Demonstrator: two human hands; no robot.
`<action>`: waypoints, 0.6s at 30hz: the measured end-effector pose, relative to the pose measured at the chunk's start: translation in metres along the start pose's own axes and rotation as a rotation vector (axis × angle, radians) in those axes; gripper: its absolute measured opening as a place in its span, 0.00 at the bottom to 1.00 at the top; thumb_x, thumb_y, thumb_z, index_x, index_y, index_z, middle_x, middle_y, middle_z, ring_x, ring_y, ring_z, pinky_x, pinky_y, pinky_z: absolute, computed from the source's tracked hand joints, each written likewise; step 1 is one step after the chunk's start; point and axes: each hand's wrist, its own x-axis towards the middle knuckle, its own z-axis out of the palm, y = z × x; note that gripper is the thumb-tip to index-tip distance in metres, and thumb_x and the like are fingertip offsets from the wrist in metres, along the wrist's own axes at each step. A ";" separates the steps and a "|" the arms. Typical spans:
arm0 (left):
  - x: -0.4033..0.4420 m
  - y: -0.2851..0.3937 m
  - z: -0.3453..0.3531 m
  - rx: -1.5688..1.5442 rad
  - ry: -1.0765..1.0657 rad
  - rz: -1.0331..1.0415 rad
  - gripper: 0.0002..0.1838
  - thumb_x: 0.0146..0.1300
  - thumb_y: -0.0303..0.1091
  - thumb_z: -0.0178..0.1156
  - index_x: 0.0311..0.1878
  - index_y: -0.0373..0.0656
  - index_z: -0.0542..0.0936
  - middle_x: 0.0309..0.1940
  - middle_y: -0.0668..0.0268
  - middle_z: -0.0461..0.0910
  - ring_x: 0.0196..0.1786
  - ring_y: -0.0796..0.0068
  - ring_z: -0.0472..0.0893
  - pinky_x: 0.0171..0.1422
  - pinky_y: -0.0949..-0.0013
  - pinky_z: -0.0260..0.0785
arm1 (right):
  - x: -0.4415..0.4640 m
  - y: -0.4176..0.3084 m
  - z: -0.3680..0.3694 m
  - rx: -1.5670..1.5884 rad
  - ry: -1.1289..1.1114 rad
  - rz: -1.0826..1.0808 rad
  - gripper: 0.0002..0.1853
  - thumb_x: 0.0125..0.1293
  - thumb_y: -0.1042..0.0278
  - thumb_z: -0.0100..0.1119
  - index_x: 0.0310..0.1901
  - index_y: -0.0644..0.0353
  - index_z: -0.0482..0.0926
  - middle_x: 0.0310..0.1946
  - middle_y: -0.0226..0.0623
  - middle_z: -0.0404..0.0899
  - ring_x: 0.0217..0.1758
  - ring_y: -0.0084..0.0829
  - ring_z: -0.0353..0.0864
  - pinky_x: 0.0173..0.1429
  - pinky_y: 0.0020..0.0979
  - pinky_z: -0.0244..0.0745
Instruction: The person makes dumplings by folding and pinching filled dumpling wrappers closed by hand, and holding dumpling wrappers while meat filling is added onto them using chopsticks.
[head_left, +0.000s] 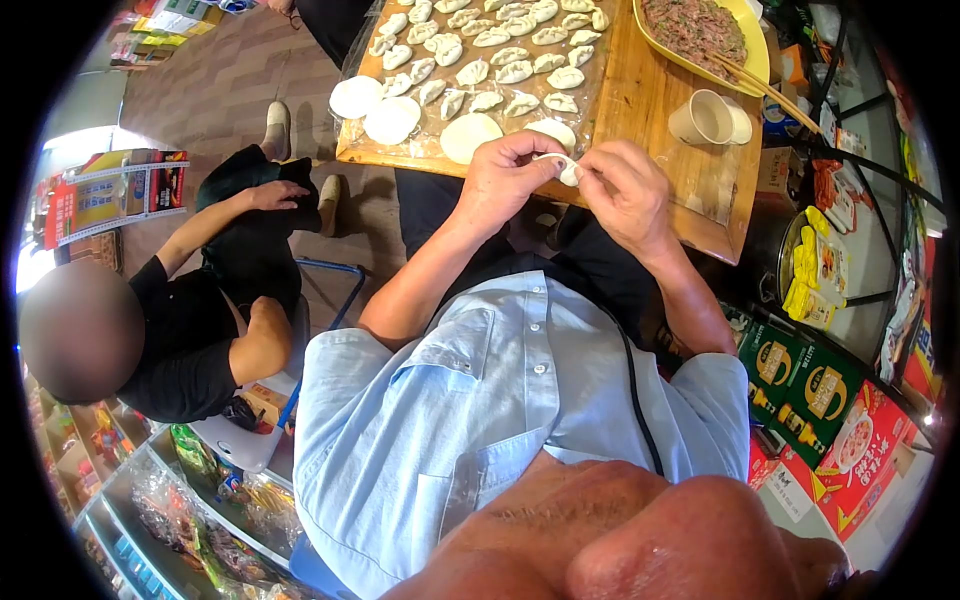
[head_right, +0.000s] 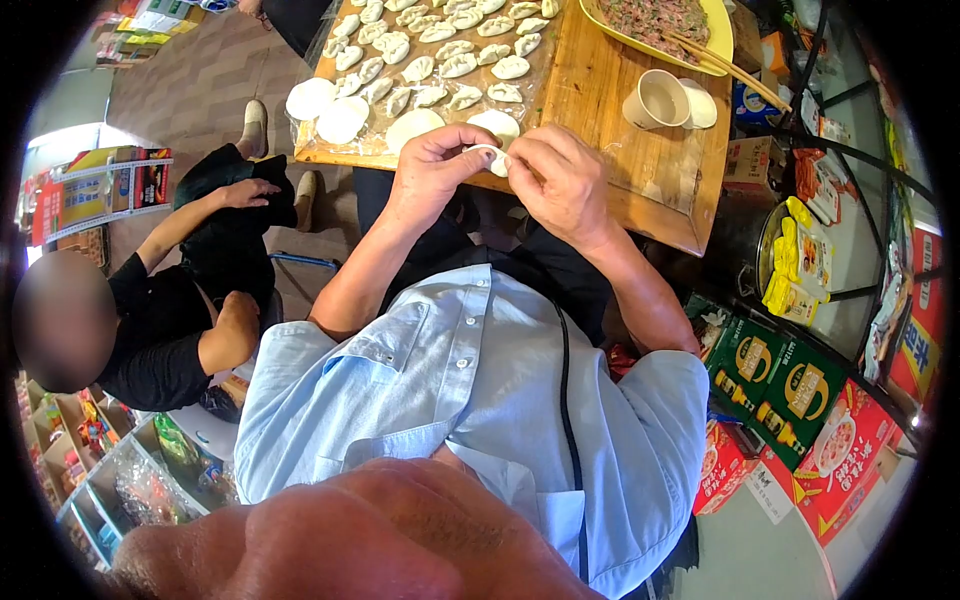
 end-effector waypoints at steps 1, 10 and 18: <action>0.000 0.000 0.000 0.016 0.003 0.005 0.08 0.67 0.23 0.64 0.47 0.34 0.83 0.39 0.69 0.84 0.42 0.85 0.80 0.50 0.79 0.72 | 0.001 0.000 0.000 -0.002 -0.017 -0.047 0.06 0.54 0.77 0.69 0.34 0.61 0.82 0.32 0.37 0.81 0.33 0.40 0.82 0.37 0.37 0.77; 0.000 0.003 0.002 0.121 0.025 0.036 0.05 0.66 0.21 0.64 0.43 0.34 0.84 0.38 0.70 0.84 0.39 0.85 0.79 0.46 0.80 0.71 | 0.001 0.002 0.003 0.012 -0.060 -0.084 0.06 0.56 0.76 0.71 0.35 0.61 0.83 0.33 0.36 0.81 0.35 0.40 0.83 0.38 0.37 0.78; 0.002 0.006 -0.002 0.185 -0.046 0.163 0.04 0.65 0.23 0.64 0.42 0.35 0.85 0.34 0.72 0.83 0.37 0.86 0.78 0.42 0.79 0.71 | 0.003 -0.004 0.003 0.015 -0.041 0.024 0.06 0.58 0.73 0.70 0.37 0.63 0.84 0.35 0.37 0.82 0.35 0.40 0.83 0.39 0.36 0.78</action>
